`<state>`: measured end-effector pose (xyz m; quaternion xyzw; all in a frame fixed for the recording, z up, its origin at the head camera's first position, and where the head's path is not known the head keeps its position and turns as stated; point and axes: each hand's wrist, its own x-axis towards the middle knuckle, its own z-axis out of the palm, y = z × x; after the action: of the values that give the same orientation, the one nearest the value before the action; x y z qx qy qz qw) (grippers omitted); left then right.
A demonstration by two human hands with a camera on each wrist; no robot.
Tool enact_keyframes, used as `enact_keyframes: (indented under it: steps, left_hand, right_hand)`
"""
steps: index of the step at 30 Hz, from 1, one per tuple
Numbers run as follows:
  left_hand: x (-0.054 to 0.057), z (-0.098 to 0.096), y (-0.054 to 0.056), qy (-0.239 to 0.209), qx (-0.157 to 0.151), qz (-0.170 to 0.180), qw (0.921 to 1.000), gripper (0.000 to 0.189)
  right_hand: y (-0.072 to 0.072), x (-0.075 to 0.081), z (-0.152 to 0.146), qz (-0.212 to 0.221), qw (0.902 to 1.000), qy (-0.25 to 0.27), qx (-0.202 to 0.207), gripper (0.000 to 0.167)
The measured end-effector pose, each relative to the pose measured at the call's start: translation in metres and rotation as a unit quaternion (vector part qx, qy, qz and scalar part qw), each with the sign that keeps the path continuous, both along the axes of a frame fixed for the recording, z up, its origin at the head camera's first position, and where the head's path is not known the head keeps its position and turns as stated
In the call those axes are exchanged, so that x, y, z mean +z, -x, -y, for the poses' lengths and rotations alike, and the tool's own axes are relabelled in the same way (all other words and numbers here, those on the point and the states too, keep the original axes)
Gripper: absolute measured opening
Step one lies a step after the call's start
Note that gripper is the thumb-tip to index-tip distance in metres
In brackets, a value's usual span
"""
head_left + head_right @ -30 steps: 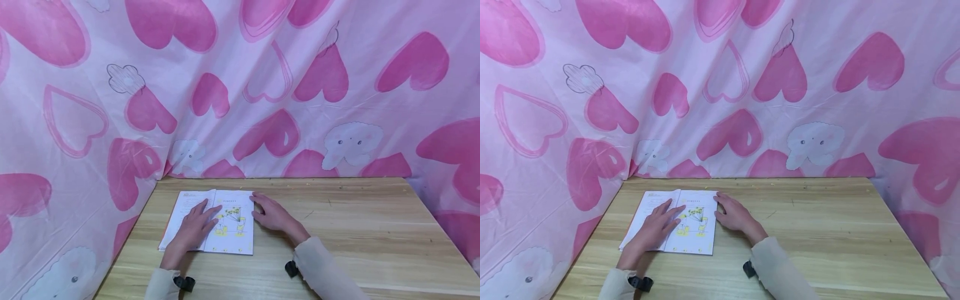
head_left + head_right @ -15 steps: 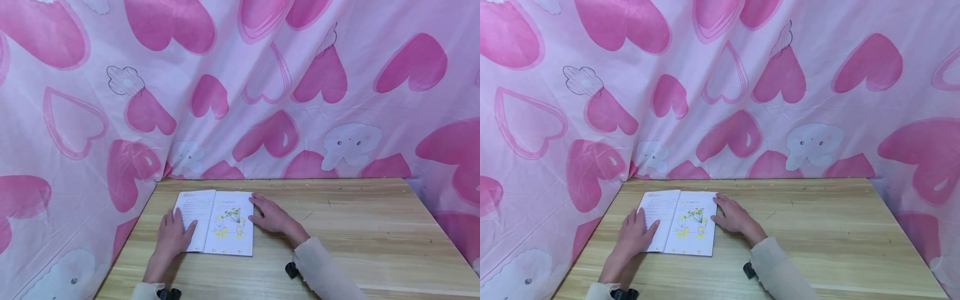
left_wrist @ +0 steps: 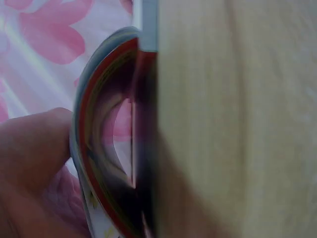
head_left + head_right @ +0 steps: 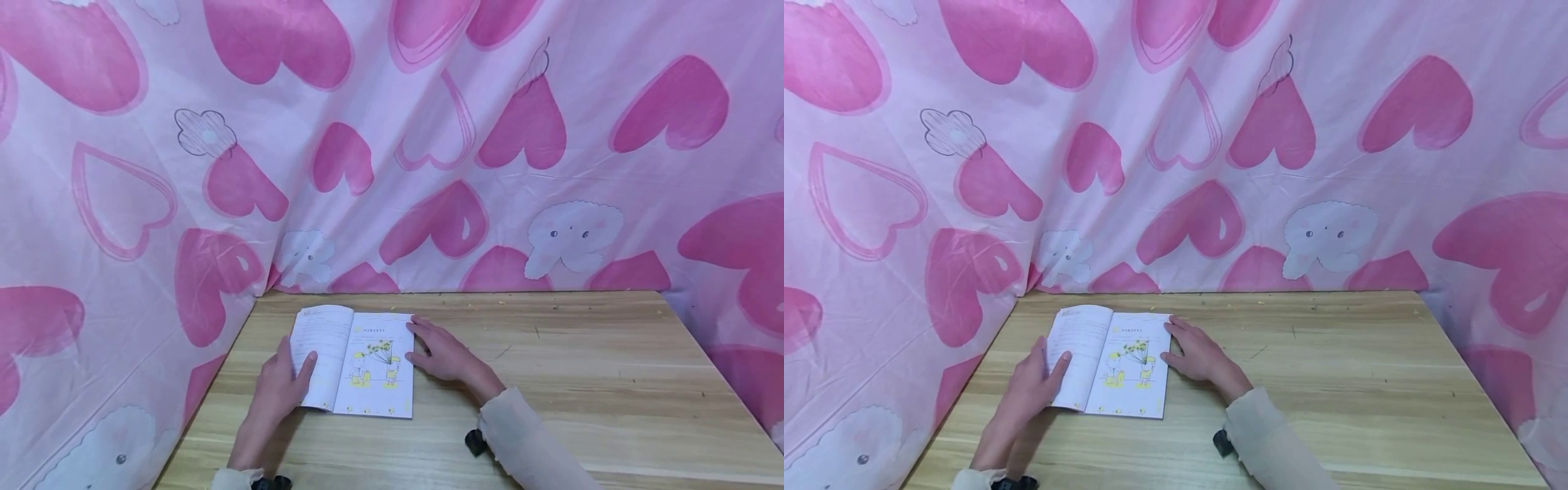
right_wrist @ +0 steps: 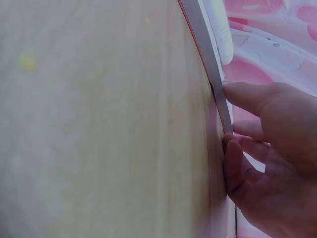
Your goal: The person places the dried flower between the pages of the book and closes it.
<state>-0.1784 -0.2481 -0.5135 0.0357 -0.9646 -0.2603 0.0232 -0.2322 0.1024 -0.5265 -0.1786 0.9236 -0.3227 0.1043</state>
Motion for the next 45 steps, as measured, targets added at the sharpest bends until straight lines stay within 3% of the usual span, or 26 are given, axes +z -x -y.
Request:
enact_keyframes:
  steps: [4, 7, 12, 17, 21, 24, 28, 33, 38, 45]
  left_hand:
    - [0.008, 0.001, -0.001, -0.055, -0.007, -0.013, 0.9984, 0.09]
    - [0.017, 0.0, -0.002, -0.07, -0.001, -0.033, 0.997, 0.091]
    - [0.034, -0.002, -0.006, -0.06, 0.002, -0.117, 0.9913, 0.077]
    - [0.054, -0.001, -0.009, -0.069, -0.021, -0.21, 0.9751, 0.055]
    - [0.065, -0.004, -0.011, -0.072, -0.034, -0.239, 0.9676, 0.046]
    - [0.07, -0.008, -0.014, -0.085, -0.044, -0.225, 0.9696, 0.04]
    - [0.077, -0.019, -0.016, -0.139, -0.079, -0.168, 0.9727, 0.037]
    - [0.082, -0.038, -0.014, -0.188, -0.146, -0.103, 0.9657, 0.04]
    - [0.077, -0.057, -0.008, -0.209, -0.198, -0.077, 0.9545, 0.043]
    - [0.061, -0.089, 0.0, -0.186, -0.23, -0.033, 0.9548, 0.041]
  right_hand:
    - [0.0, -0.001, 0.0, 0.001, 1.0, -0.002, 0.0, 0.071]
    - [0.0, -0.001, 0.0, -0.002, 1.0, -0.002, 0.004, 0.072]
    - [-0.001, -0.001, -0.001, -0.002, 0.9999, -0.006, 0.01, 0.073]
    - [-0.001, -0.001, -0.003, -0.003, 0.9999, -0.008, 0.012, 0.073]
    - [-0.002, -0.001, -0.003, -0.004, 0.9999, -0.006, 0.011, 0.073]
    - [-0.002, -0.002, -0.003, -0.002, 0.9999, -0.005, 0.01, 0.072]
    - [-0.002, -0.003, -0.003, 0.0, 0.9999, -0.006, 0.009, 0.072]
    - [-0.001, -0.005, -0.004, -0.005, 0.9999, -0.007, 0.008, 0.074]
    - [-0.002, -0.005, -0.004, -0.011, 0.9999, -0.005, 0.011, 0.076]
    - [-0.003, -0.005, -0.004, -0.008, 0.9999, -0.002, 0.012, 0.075]
